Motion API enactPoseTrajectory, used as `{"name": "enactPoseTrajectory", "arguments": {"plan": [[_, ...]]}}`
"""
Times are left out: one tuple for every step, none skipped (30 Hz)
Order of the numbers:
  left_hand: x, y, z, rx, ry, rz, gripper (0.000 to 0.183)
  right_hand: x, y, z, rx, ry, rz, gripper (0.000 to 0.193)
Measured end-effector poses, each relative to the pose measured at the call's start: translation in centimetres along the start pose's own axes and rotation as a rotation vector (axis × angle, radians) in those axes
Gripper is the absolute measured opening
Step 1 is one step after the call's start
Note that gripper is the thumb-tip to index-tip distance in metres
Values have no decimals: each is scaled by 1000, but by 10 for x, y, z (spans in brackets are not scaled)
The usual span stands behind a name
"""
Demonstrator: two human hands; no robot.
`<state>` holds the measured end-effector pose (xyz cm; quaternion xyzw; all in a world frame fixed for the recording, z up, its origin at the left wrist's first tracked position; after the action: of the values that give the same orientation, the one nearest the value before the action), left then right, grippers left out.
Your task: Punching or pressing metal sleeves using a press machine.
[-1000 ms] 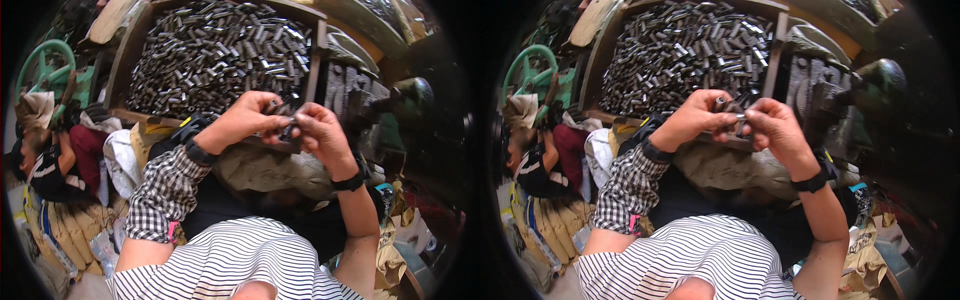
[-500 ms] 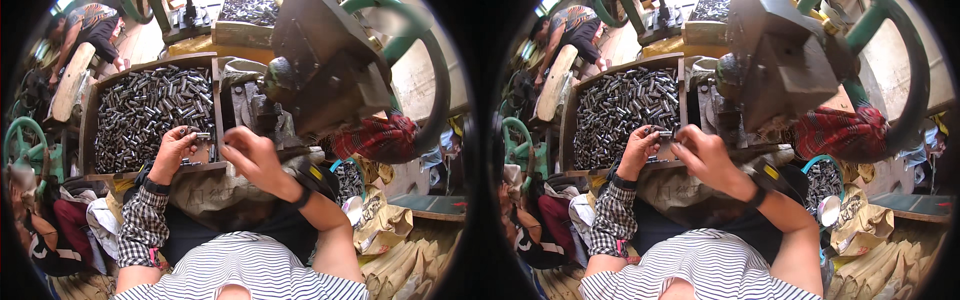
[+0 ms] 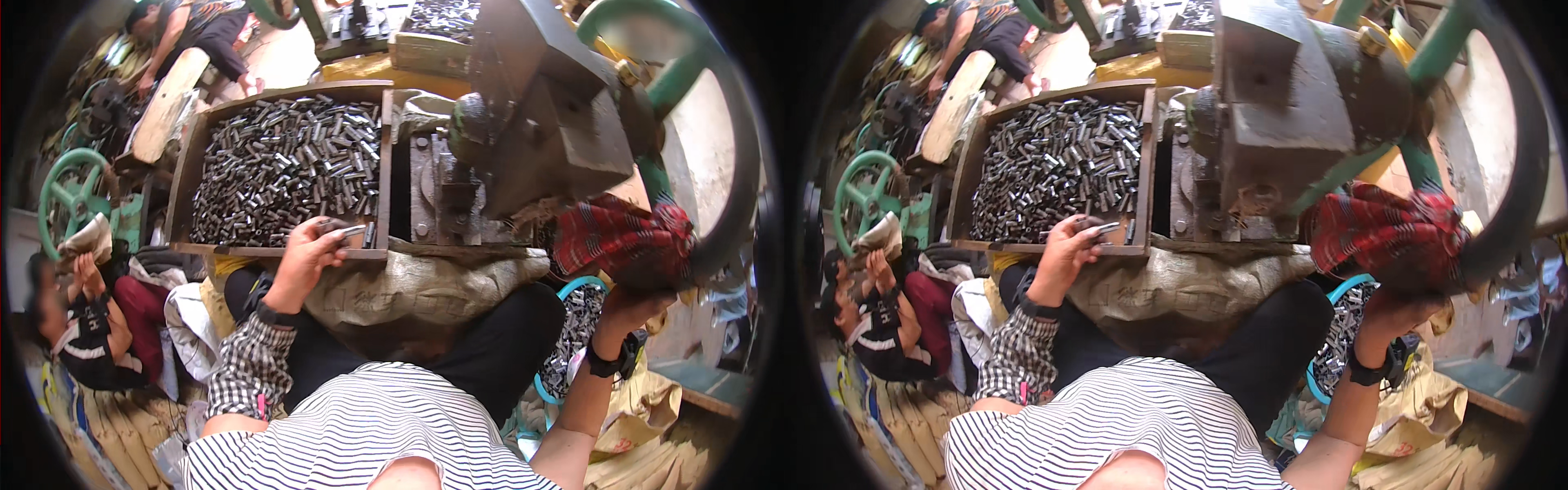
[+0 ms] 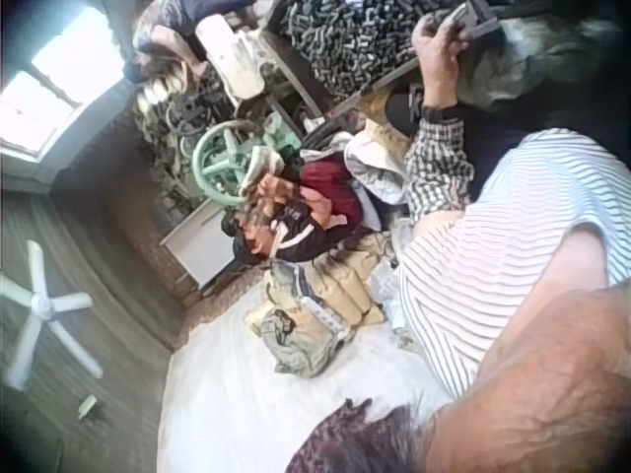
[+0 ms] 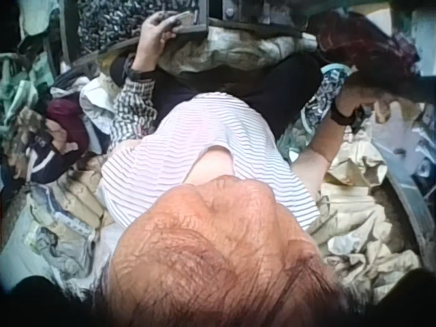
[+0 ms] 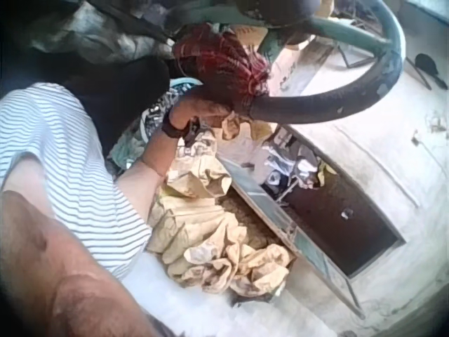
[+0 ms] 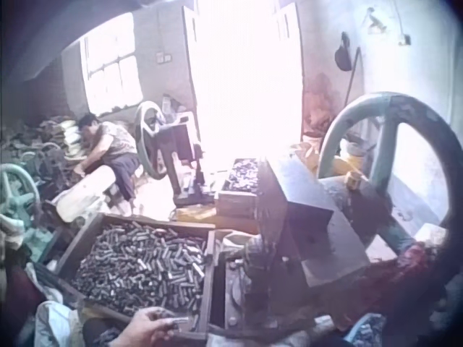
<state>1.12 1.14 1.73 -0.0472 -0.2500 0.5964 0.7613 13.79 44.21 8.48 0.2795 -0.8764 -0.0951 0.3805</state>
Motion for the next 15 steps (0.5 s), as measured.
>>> {"name": "enactPoseTrajectory", "arguments": {"plan": [[10,7,0,11,-9,-55,15,21,-4,5,-165,-133,-123,45],[17,13,-1,-1,-4,-55,15,37,-7,5,-333,-260,-250,47],[23,20,-2,-16,-1,-58,15,40,-4,4,-313,-250,-261,47],[34,26,1,7,-16,-91,16,36,-1,-1,-286,-422,-212,48],[42,33,4,33,-30,-121,16,35,0,-4,-258,-592,-166,49],[46,43,3,48,-21,-138,15,38,-2,-8,-218,-606,-114,46],[51,52,4,47,-24,-179,15,35,1,-13,-212,-607,-122,46],[57,59,6,42,-12,-170,15,28,6,-18,-206,-674,-94,44],[62,66,7,36,0,-162,16,26,10,-23,-200,-741,-66,42],[61,75,4,62,9,-174,16,34,11,-27,-142,-683,-62,41],[62,83,2,70,19,-170,16,41,16,-35,-140,-687,-69,41],[63,89,1,83,27,-164,16,47,23,-42,-147,-735,-111,42],[74,101,-1,84,29,-196,15,49,32,-60,-177,-810,-133,44],[74,109,-3,81,49,-195,15,44,49,-75,-174,-812,-138,44],[72,114,-4,77,40,-169,14,34,70,-88,-353,-1064,-394,45]]}}
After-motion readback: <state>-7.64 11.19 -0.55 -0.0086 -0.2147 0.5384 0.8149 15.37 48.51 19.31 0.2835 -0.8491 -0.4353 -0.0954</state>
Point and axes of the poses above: each hand's wrist, its own y-axis towards the middle knuckle, its own x-axis out of the palm, z = x × y, the point moved 1 cm from there along y, towards the middle knuckle, and after that the axes turned 1 degree about -y, right-handed, at the moved point
